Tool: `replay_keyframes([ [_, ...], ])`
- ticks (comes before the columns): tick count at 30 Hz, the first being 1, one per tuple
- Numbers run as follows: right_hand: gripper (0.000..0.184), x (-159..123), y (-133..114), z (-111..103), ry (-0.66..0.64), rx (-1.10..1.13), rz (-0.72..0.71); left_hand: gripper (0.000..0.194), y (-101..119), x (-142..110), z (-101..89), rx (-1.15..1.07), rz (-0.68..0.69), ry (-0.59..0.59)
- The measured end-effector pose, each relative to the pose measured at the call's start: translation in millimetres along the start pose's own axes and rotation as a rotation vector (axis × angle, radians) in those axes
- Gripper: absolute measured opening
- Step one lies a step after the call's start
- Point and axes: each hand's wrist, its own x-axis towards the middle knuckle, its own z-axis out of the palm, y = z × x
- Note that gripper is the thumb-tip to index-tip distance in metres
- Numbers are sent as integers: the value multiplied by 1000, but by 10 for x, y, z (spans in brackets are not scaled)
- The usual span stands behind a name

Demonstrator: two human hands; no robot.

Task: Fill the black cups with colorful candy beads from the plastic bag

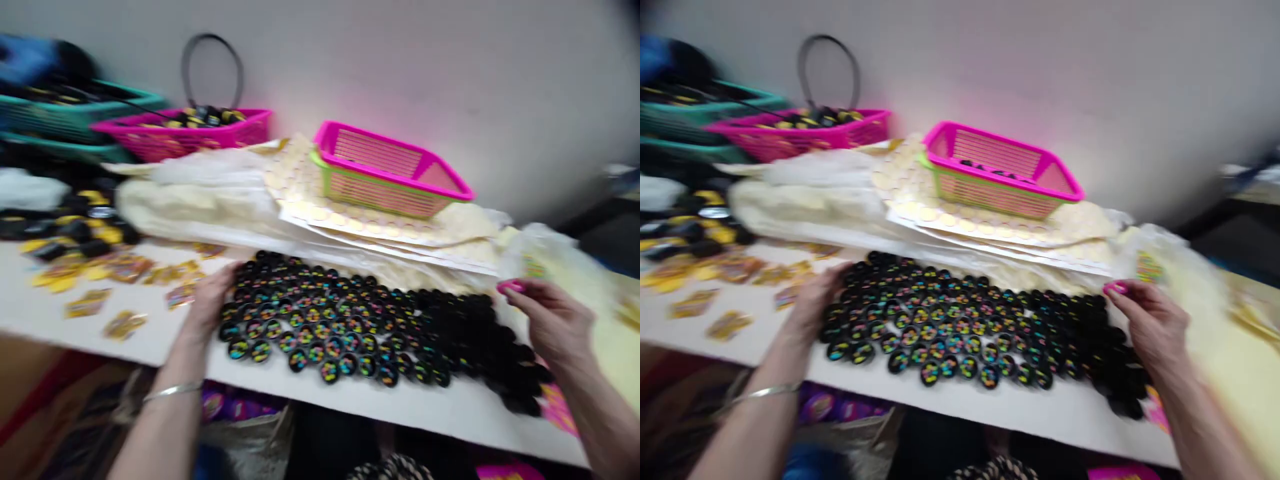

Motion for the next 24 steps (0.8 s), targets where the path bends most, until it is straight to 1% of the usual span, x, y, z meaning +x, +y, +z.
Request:
replay_keyframes([
  [2, 31, -198, -361, 420, -148, 56, -1, 81, -94, 23, -52, -27, 46, -37],
  [5, 32, -535, -858, 1188, -533, 133, 2, 71, -208, 38, -119, -59, 104, -102],
  [7, 33, -737, -1087, 1746, -761, 226, -3, 63, -233, 18, -132, -82, 126, -129],
  [9, 31, -881, -1197, 2274, -894, 296, -33, 57, -233, -6, -135, -99, 140, -148],
  [11, 23, -963, -1220, 2706, -951, 277, -114, 55, -228, -17, -141, -111, 154, -167],
  [12, 18, -985, -1217, 2871, -962, 227, -177, 54, -227, -17, -146, -116, 161, -176],
  [13, 14, -998, -1214, 2999, -967, 152, -256, 52, -228, -14, -152, -120, 167, -184],
  [15, 11, -1003, -1225, 3148, -962, -40, -437, 49, -235, -4, -164, -125, 173, -197],
  [17, 15, -993, -1265, 3194, -957, -236, -608, 48, -247, 6, -171, -129, 170, -206],
  [19, 19, -978, -1317, 3196, -965, -365, -713, 50, -257, 10, -171, -131, 162, -206],
  [21, 20, -966, -1357, 3208, -986, -401, -734, 51, -260, 8, -168, -130, 156, -207],
  [24, 18, -956, -1374, 3284, -987, -392, -668, 53, -259, 4, -165, -125, 151, -216],
])
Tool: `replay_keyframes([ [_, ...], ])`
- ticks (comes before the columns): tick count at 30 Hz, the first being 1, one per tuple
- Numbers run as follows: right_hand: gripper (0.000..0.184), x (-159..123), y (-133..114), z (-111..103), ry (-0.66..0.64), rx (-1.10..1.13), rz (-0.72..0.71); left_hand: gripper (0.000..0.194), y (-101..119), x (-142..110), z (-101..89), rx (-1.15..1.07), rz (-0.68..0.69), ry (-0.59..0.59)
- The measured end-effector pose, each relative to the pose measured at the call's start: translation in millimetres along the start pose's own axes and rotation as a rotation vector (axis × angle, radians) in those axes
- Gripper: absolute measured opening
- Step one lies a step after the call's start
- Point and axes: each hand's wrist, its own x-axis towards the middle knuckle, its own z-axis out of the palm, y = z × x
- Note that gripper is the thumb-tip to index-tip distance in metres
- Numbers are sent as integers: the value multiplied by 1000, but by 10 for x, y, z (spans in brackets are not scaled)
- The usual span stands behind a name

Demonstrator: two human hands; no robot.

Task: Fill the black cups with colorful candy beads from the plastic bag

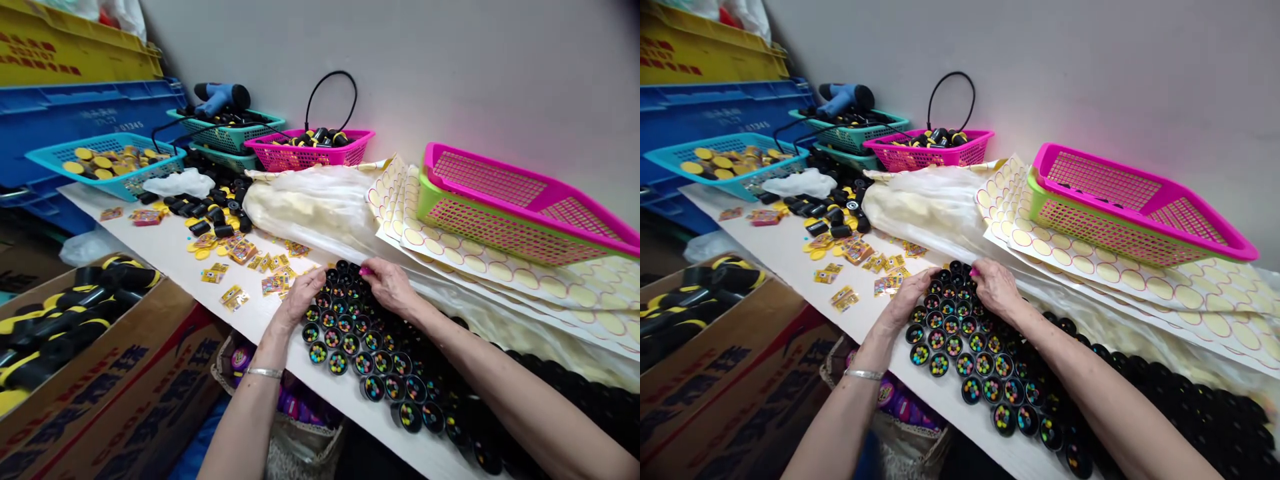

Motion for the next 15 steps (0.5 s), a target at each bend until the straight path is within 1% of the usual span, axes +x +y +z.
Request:
replay_keyframes([
  [3, 19, 90, -7, 57, 9, -70, 82, 54, -10, 5, -5, 12, 4, -5],
  [6, 24, 165, -48, 83, -23, -200, 96, 53, -32, 14, -16, 19, 6, -7],
  [10, 24, 248, -129, 45, -77, -342, 17, 51, -32, 11, -22, 15, 8, -15],
  [13, 23, 301, -161, -9, -90, -434, -76, 48, -6, 3, -18, 8, 9, -23],
  [15, 22, 313, -158, -55, -91, -462, -110, 48, 5, 1, -13, 3, 7, -16],
])
